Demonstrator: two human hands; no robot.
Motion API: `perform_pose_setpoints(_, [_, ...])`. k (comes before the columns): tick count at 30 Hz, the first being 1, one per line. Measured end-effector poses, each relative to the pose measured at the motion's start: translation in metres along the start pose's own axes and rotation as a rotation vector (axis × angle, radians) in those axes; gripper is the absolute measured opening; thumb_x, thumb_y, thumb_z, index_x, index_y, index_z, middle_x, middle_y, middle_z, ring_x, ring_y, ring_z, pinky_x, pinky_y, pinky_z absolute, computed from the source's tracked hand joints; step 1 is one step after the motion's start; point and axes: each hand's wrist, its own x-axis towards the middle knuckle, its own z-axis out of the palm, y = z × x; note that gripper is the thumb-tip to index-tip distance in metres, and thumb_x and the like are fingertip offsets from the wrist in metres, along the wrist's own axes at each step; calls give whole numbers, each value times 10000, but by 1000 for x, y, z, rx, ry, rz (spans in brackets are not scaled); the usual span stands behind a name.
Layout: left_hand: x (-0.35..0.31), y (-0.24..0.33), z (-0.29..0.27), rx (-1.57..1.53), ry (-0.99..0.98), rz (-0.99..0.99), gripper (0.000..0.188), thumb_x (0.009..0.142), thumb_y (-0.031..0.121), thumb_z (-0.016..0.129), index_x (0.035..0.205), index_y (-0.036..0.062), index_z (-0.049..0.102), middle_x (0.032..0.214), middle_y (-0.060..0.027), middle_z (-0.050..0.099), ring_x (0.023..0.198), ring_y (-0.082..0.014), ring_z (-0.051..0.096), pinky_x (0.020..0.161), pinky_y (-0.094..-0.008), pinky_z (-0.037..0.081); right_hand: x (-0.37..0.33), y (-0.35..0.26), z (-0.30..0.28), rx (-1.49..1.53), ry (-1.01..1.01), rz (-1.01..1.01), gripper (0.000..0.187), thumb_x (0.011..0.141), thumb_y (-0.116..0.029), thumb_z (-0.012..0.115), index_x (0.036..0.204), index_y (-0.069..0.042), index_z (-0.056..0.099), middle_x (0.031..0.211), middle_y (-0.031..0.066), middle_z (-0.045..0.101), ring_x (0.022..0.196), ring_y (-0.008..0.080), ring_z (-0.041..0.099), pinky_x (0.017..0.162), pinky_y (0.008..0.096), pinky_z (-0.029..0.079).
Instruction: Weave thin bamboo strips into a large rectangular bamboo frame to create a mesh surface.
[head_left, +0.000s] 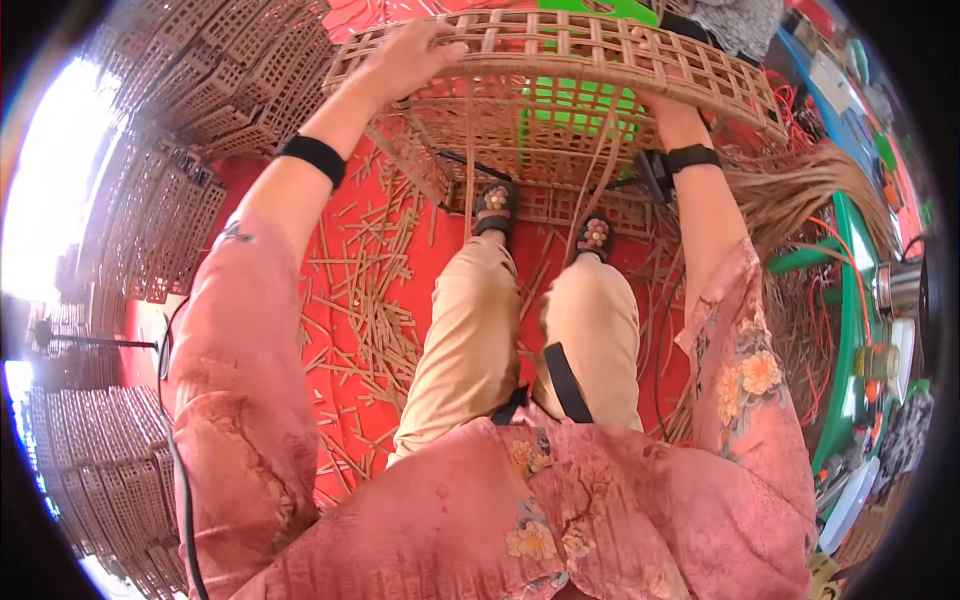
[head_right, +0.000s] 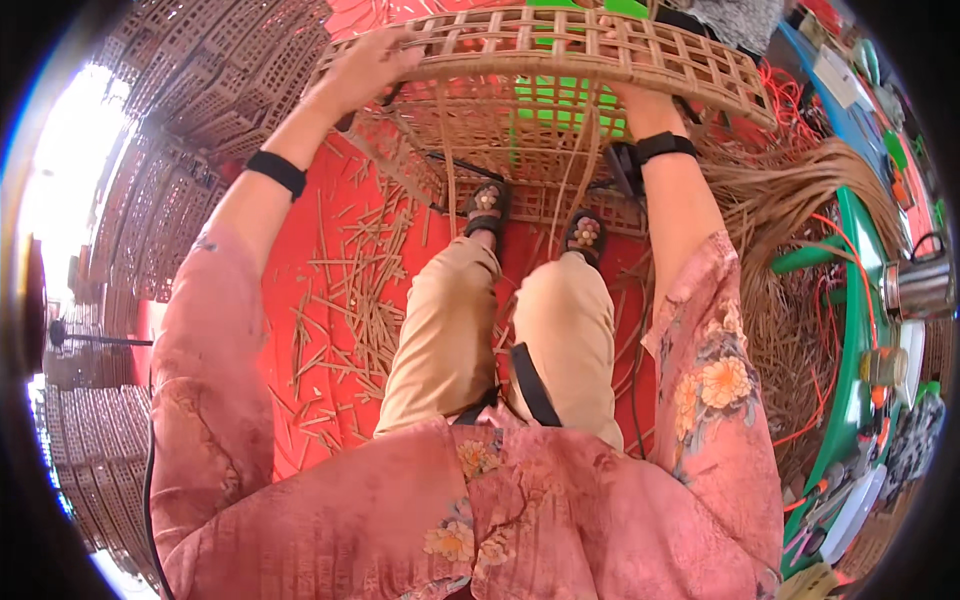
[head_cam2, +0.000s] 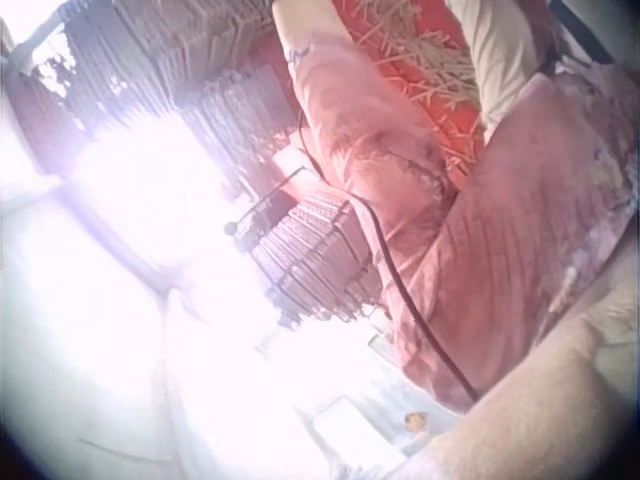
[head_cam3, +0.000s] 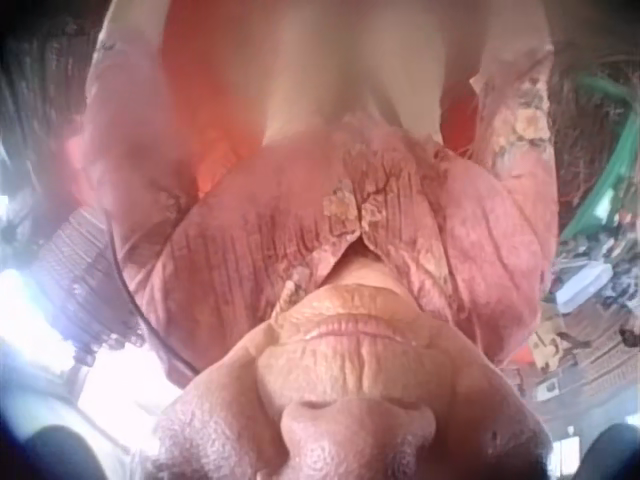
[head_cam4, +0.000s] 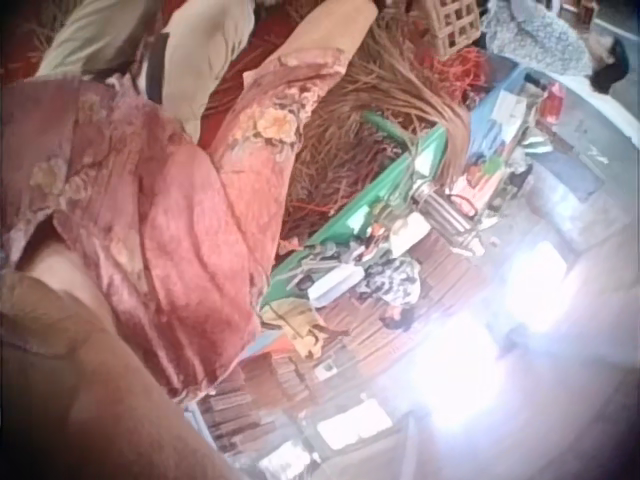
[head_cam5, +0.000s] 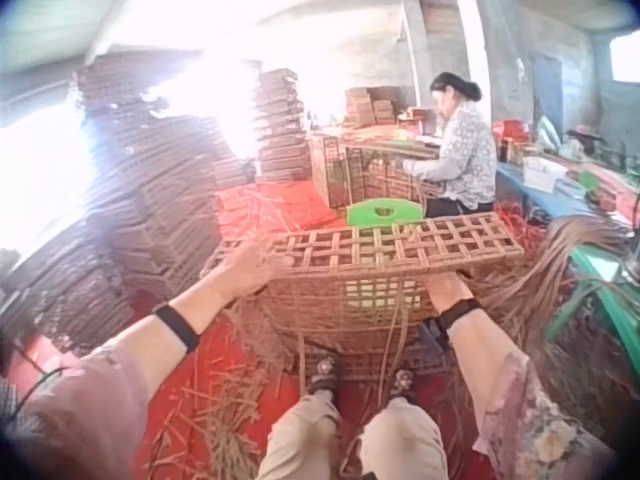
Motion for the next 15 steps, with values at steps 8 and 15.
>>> perform_pose_setpoints(8, [30,-46,20,657,216,448,479,909,535,529,1036,90,654,1095,-111,616,1028,-347,559,888,-457,431,16,22,14,-215,-176,72,413,955,-112,425,1344,-174,548,1311,122,584,1207,309,543,1007,376,459])
perform_pose_setpoints(15, [46,-23,33,369,334,-140,579,888,629,460,970,93,663,1043,-140,639,1078,-341,555,917,-462,423,9,23,13,-315,-122,-9,416,922,-86,413,1281,-174,606,1268,140,607,1184,323,557,985,377,458])
